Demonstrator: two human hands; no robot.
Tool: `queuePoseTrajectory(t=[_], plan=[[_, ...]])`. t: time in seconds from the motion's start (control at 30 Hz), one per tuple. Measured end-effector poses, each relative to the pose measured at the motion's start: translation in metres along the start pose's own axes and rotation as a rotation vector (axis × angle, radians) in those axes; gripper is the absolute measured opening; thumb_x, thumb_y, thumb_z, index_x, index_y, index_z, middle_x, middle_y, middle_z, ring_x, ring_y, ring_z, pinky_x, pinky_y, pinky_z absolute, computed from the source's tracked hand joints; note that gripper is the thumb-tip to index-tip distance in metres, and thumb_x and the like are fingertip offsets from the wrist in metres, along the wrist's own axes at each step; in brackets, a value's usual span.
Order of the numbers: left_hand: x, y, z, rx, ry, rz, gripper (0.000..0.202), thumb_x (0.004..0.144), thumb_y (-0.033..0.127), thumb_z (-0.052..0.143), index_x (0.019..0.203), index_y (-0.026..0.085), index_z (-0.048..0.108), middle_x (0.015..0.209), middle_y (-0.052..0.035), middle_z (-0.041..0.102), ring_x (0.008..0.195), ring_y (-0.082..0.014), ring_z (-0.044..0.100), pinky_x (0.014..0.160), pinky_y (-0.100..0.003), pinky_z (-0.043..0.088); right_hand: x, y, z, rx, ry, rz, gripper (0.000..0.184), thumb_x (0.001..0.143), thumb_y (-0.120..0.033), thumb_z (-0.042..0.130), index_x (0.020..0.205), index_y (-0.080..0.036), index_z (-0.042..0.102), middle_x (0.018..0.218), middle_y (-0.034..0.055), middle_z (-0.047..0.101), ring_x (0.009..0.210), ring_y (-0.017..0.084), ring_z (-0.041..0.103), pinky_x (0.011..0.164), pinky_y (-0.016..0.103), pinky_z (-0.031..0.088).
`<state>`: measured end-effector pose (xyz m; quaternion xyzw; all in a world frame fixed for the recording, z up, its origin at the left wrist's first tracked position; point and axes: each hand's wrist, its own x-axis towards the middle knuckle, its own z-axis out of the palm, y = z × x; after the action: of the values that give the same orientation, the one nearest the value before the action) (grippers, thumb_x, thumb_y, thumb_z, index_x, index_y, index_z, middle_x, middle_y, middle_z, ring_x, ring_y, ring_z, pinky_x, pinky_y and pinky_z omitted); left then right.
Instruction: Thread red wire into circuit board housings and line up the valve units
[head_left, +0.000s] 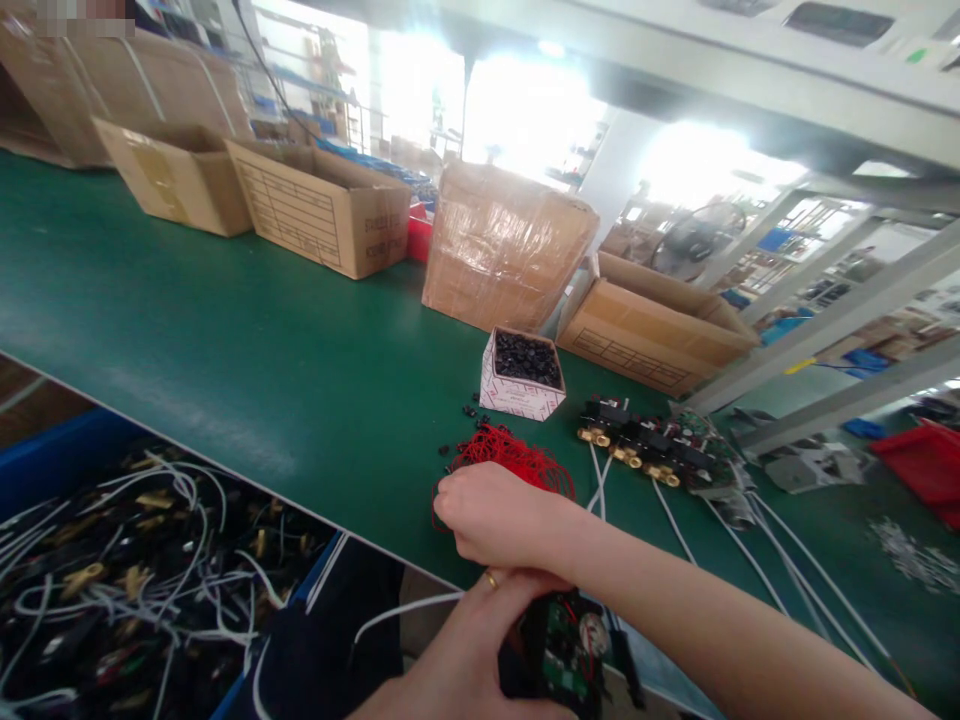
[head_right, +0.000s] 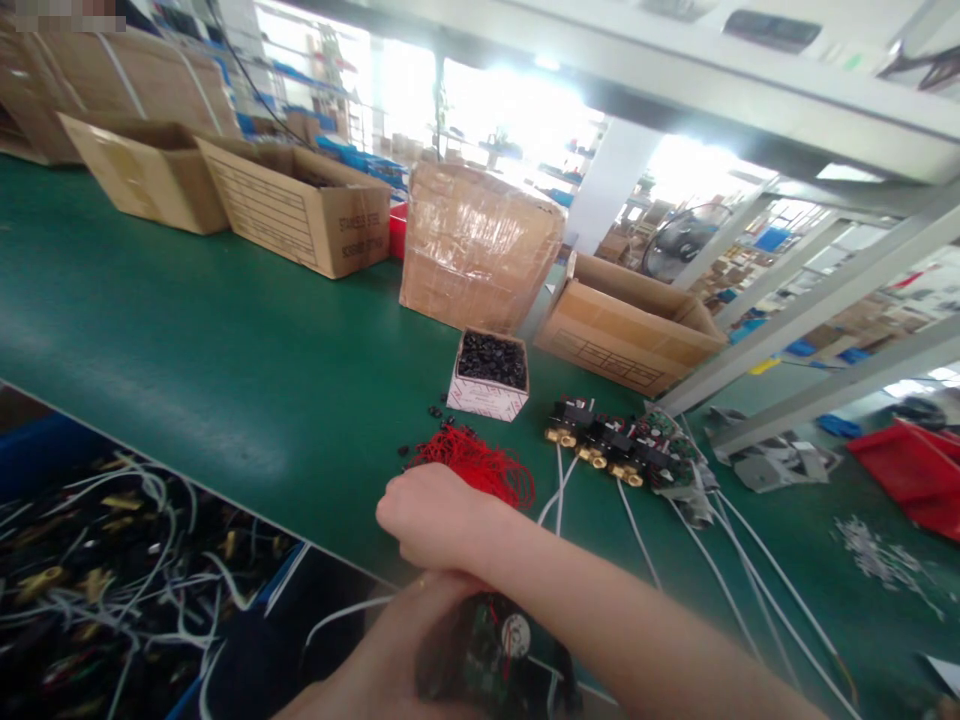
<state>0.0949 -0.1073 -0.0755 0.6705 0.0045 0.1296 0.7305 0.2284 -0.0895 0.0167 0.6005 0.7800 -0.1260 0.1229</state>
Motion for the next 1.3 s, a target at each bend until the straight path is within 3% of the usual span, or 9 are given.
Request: queuePoseTrajectory(t=[0.1,0.3,0.47,0.6,0.77,0.87,1.03,1.17,1.3], plan=[[0.001,0.002,0.000,0.005,-0.010,0.027,0.077,0.061,0.014,0.087,0.132,0.024,0.060,0.134,-0.0095,0.059,0.125,-0.0319,0.054,0.111,-0.046,0.044,-0.011,0.006,-0.006,0.097,0.074,0.105,0.009,0.081,-0.010,0.062,0.080,-0.011,0.071,0.084,0.0083,0.069,0.076,0.020,0.063,0.062,0.028,0.039],[0.005,0.017,0.006,-0.001,0.066,-0.038,0.068,0.058,0.005,0.078,0.121,0.025,0.062,0.127,-0.0071,0.058,0.119,-0.0292,0.054,0.102,-0.041,0.048,-0.049,0.029,-0.004,0.765,0.367,0.287,0.016,0.067,0.000,0.060,0.065,-0.014,0.053,0.067,-0.0041,0.055,0.064,0.010,0.046,0.062,0.021,0.034],[0.009,0.019,0.016,0.026,0.195,-0.056,0.052,0.061,0.002,0.068,0.108,0.024,0.066,0.129,-0.0073,0.050,0.122,-0.0280,0.052,0.100,-0.038,0.048,-0.081,0.041,0.001,0.995,0.440,0.340,0.004,0.072,-0.012,0.049,0.071,-0.015,0.051,0.067,-0.0028,0.055,0.060,0.010,0.049,0.057,0.020,0.036],[0.008,0.026,0.017,0.097,0.198,-0.086,0.060,0.060,0.003,0.062,0.116,0.024,0.064,0.135,-0.0088,0.049,0.126,-0.0297,0.051,0.103,-0.042,0.047,-0.110,0.039,0.001,1.089,0.539,0.363,0.005,0.068,-0.022,0.049,0.070,-0.017,0.049,0.064,-0.0032,0.051,0.061,0.010,0.047,0.057,0.021,0.036],[0.010,0.031,0.013,0.136,0.177,-0.103,0.071,0.060,0.008,0.062,0.129,0.023,0.059,0.139,-0.0099,0.054,0.132,-0.0314,0.050,0.114,-0.047,0.038,-0.145,0.019,-0.003,1.111,0.664,0.398,0.008,0.070,-0.025,0.051,0.070,-0.017,0.049,0.068,-0.0031,0.048,0.062,0.010,0.043,0.057,0.021,0.034],[0.011,0.030,0.010,0.086,0.117,-0.161,0.058,0.063,0.013,0.062,0.121,0.021,0.064,0.130,-0.0089,0.062,0.121,-0.0296,0.058,0.104,-0.042,0.046,-0.160,-0.001,-0.006,1.088,0.691,0.420,0.005,0.071,-0.022,0.051,0.070,-0.017,0.050,0.068,-0.0027,0.047,0.062,0.010,0.043,0.056,0.022,0.034],[0.009,0.036,0.006,0.000,0.048,-0.270,0.048,0.070,0.018,0.063,0.118,0.020,0.064,0.116,-0.0056,0.070,0.105,-0.0251,0.065,0.089,-0.033,0.051,-0.175,-0.041,-0.007,1.039,0.656,0.418,0.006,0.073,-0.014,0.048,0.068,-0.018,0.050,0.066,-0.0024,0.049,0.061,0.010,0.041,0.056,0.021,0.033],[0.011,0.046,0.003,0.067,0.088,-0.270,0.037,0.074,0.026,0.058,0.109,0.021,0.070,0.112,-0.0039,0.072,0.108,-0.0267,0.063,0.094,-0.034,0.048,-0.178,-0.065,0.002,1.031,0.601,0.438,0.010,0.074,-0.009,0.050,0.070,-0.019,0.050,0.066,-0.0038,0.049,0.061,0.010,0.041,0.055,0.020,0.033],[0.012,0.051,0.005,0.107,0.130,-0.272,0.032,0.085,0.036,0.051,0.103,0.022,0.073,0.108,-0.0031,0.073,0.110,-0.0270,0.063,0.100,-0.034,0.045,-0.173,-0.068,0.017,1.032,0.537,0.421,0.015,0.074,-0.004,0.052,0.071,-0.018,0.049,0.068,-0.0052,0.050,0.063,0.009,0.043,0.057,0.018,0.034]])
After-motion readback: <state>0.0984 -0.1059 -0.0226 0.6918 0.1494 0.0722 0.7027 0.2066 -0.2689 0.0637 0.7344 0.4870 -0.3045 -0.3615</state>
